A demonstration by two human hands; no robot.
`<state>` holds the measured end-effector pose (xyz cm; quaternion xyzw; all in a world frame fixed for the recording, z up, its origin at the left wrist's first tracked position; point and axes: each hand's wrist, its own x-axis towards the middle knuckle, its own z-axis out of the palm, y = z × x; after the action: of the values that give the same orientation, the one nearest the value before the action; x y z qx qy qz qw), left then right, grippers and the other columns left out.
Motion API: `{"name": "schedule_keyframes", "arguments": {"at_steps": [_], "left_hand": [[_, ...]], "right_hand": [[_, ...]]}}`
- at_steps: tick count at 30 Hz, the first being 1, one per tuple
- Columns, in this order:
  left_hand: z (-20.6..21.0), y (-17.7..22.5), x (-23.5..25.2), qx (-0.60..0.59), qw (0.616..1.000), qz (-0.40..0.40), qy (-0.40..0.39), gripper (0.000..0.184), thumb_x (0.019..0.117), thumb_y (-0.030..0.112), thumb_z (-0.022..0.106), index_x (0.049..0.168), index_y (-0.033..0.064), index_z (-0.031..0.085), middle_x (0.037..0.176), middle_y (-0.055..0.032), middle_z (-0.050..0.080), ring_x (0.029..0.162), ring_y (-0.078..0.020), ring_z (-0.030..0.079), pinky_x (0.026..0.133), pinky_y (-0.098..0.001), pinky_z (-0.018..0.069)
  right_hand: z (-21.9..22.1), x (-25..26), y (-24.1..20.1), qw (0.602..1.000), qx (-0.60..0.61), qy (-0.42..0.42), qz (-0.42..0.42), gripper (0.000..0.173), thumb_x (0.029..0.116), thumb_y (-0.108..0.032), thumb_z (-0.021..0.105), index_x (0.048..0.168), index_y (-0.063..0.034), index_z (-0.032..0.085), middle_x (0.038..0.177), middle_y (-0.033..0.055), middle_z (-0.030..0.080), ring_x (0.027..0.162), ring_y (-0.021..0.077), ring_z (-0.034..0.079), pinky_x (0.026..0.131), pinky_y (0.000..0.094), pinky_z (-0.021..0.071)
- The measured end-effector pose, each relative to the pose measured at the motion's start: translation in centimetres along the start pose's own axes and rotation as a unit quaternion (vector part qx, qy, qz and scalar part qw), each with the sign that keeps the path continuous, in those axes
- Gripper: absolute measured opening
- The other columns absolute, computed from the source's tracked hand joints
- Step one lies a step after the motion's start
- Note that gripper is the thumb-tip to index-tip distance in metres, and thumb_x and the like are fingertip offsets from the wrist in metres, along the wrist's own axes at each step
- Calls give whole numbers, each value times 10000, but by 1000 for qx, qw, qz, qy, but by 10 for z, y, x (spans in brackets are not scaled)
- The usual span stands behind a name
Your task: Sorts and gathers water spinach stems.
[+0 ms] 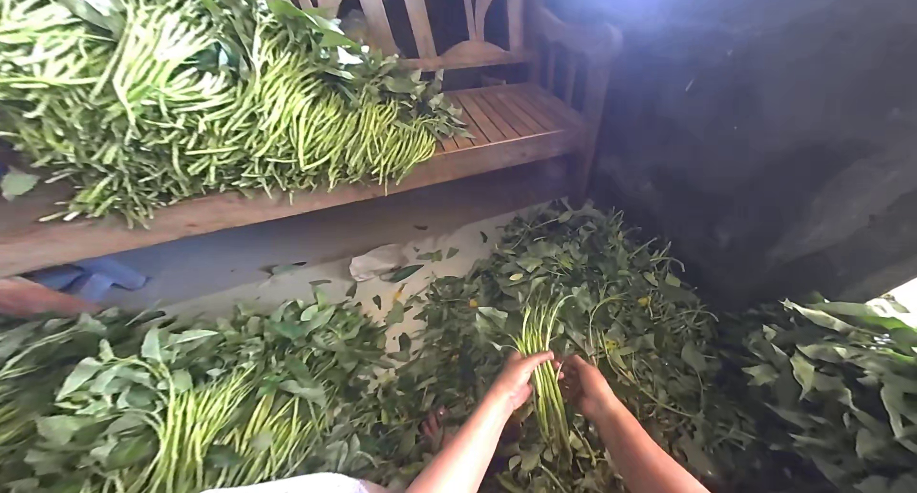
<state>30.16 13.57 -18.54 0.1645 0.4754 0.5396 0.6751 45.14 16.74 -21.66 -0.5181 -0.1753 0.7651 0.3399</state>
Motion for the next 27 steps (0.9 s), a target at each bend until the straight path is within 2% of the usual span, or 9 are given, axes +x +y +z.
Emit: {"name": "schedule_keyframes", "arguments": {"at_steps": [4, 8, 11, 13, 18, 20, 23, 25, 27], "left_hand": [[-9, 10, 3, -34, 999, 21, 1, 220, 1004, -1, 577, 1212, -53, 525, 960, -189, 698, 866, -307, 719, 803, -476, 624], [-8, 16, 1, -70, 997, -15, -18, 110, 1047, 34, 481, 1089, -12, 572, 893, -128, 676, 789, -239, 702, 768, -405, 625], [-13, 35, 7, -79, 995, 26, 57, 112, 1030, 39, 523, 1112, -18, 572, 836, -130, 676, 727, -221, 699, 703, -361, 620], [-27, 48, 15, -89, 986, 86, 113, 132, 1020, 59, 555, 1131, -7, 584, 841, -137, 692, 727, -234, 709, 690, -377, 622], [-46, 53, 23, -136, 978, 107, 118, 335, 1049, 89, 510, 1378, 103, 572, 913, -67, 663, 804, -197, 690, 798, -389, 610], [-42, 46, 22, -147, 980, 79, 108, 297, 1050, 87, 501, 1337, 74, 575, 885, -84, 661, 785, -207, 693, 779, -382, 613], [-41, 44, 21, -152, 982, 61, 95, 244, 1049, 83, 501, 1285, 74, 561, 931, -95, 675, 805, -212, 700, 760, -383, 616], [-42, 46, 22, -150, 983, 60, 85, 250, 1050, 78, 500, 1295, 80, 553, 1015, -112, 687, 847, -231, 703, 766, -396, 610], [-37, 50, 20, -138, 985, 54, 94, 255, 1045, 83, 514, 1295, 71, 563, 956, -108, 672, 816, -237, 699, 755, -406, 615]], "right_hand": [[11, -6, 11, 1000, 19, -5, 17, 258, 1089, -200, 457, 1020, -20, 628, 818, 58, 684, 699, 132, 666, 660, 299, 575], [7, -4, 6, 986, -141, -80, -38, 315, 1116, -243, 420, 1138, -4, 623, 879, 69, 686, 720, 142, 660, 659, 315, 569], [-24, 13, -19, 904, -410, 17, -119, 450, 1113, -353, 433, 1303, 5, 628, 1130, 158, 700, 939, 241, 698, 845, 420, 582], [-53, 21, -29, 821, -550, 103, -113, 421, 1058, -353, 542, 1296, -24, 653, 1214, 198, 697, 1132, 342, 672, 1007, 544, 516], [-76, 20, -12, 697, -702, 148, 9, 479, 980, -315, 654, 1365, -34, 610, 1410, 240, 582, 1268, 417, 600, 1014, 618, 503], [-83, 25, -10, 713, -689, 133, -14, 412, 975, -277, 656, 1319, -51, 654, 1397, 234, 590, 1266, 410, 597, 1032, 609, 496], [-86, 20, -31, 795, -600, 58, -70, 338, 983, -208, 658, 1269, -30, 674, 1259, 208, 676, 1164, 347, 657, 1022, 548, 510], [-80, 0, -50, 850, -514, -22, -115, 318, 1014, -190, 620, 1286, -26, 640, 1197, 150, 680, 987, 239, 682, 888, 432, 569], [-74, -18, -60, 892, -421, -75, -149, 283, 1022, -186, 606, 1258, -32, 622, 1112, 88, 691, 798, 137, 656, 714, 318, 565]]}}
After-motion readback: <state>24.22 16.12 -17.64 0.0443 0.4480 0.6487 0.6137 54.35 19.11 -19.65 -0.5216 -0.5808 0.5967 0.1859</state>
